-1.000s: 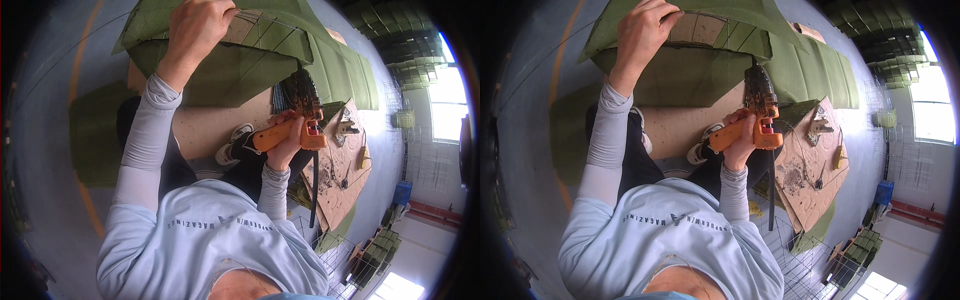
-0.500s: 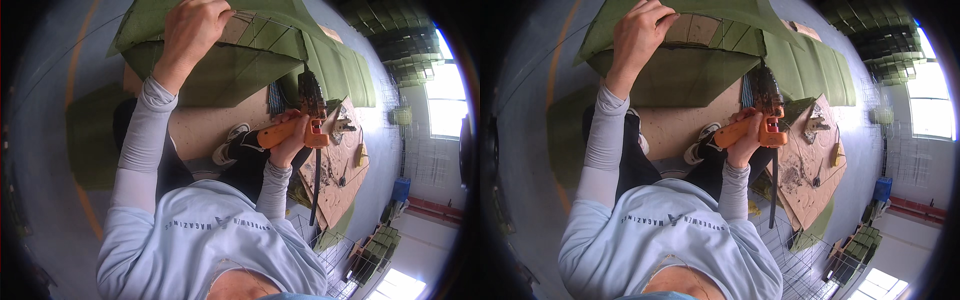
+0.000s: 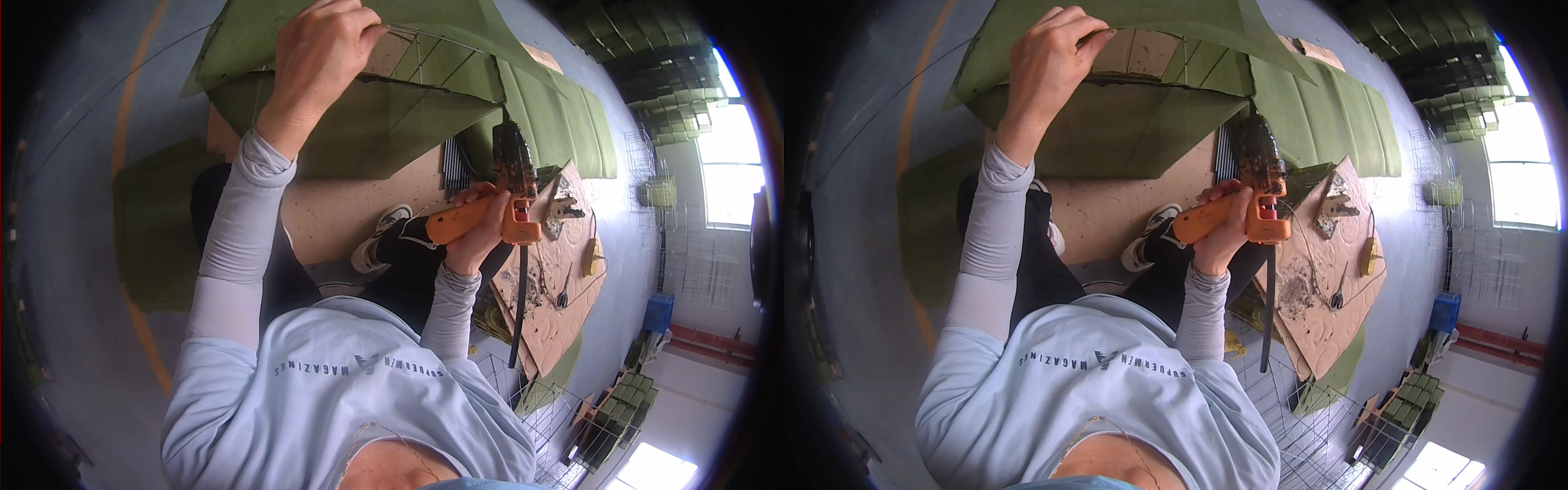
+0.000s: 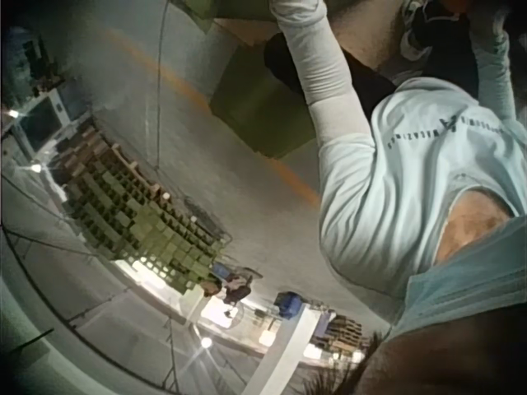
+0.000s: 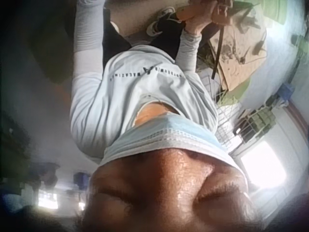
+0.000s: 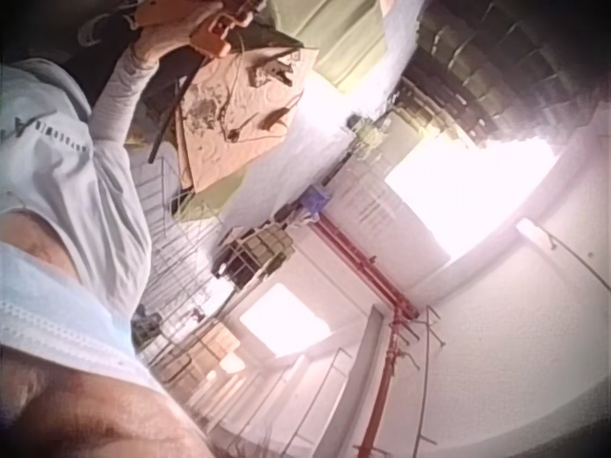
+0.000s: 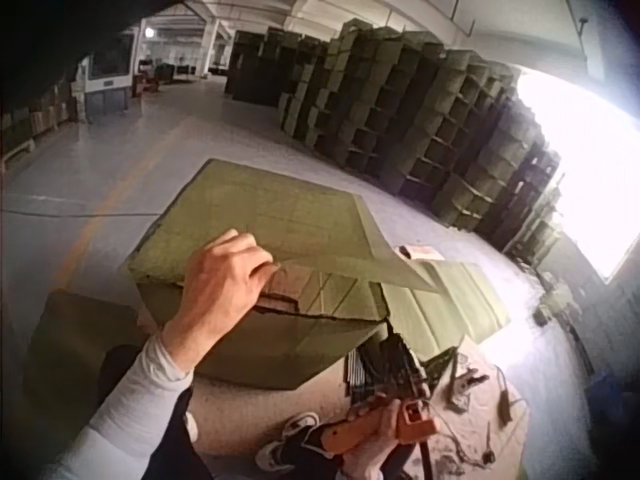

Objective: Apply adhesive to foam padding and wrap it with green fabric, smoothing the surface by hand.

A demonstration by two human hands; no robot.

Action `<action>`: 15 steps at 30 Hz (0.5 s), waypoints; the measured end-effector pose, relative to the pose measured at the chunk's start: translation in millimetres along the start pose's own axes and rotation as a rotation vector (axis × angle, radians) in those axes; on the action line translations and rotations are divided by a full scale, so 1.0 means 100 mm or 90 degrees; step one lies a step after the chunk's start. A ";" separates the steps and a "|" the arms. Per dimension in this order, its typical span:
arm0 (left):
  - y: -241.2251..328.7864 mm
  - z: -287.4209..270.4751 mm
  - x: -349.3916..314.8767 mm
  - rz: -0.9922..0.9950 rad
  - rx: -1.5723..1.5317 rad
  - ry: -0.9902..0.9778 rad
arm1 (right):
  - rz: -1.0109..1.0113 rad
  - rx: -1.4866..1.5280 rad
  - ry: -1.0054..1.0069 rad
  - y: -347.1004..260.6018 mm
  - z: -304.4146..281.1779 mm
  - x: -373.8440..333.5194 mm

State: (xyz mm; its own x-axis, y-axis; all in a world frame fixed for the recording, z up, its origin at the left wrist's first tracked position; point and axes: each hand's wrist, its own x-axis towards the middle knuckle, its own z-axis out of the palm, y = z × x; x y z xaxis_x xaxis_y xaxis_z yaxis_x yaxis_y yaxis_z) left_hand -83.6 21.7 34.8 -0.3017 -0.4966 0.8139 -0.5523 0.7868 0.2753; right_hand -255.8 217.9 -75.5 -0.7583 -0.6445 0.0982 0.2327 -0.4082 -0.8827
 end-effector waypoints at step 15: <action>-0.07 0.08 -0.04 0.016 0.027 0.018 | -0.020 0.028 0.022 0.03 0.02 0.00</action>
State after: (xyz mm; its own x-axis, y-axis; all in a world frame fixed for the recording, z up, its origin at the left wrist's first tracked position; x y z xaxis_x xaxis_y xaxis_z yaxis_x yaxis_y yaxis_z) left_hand -84.5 15.0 25.8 -0.2948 -0.4655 0.8345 -0.5772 0.7827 0.2327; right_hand -254.0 214.9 -77.5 -0.7863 -0.6081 0.1094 0.2336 -0.4564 -0.8586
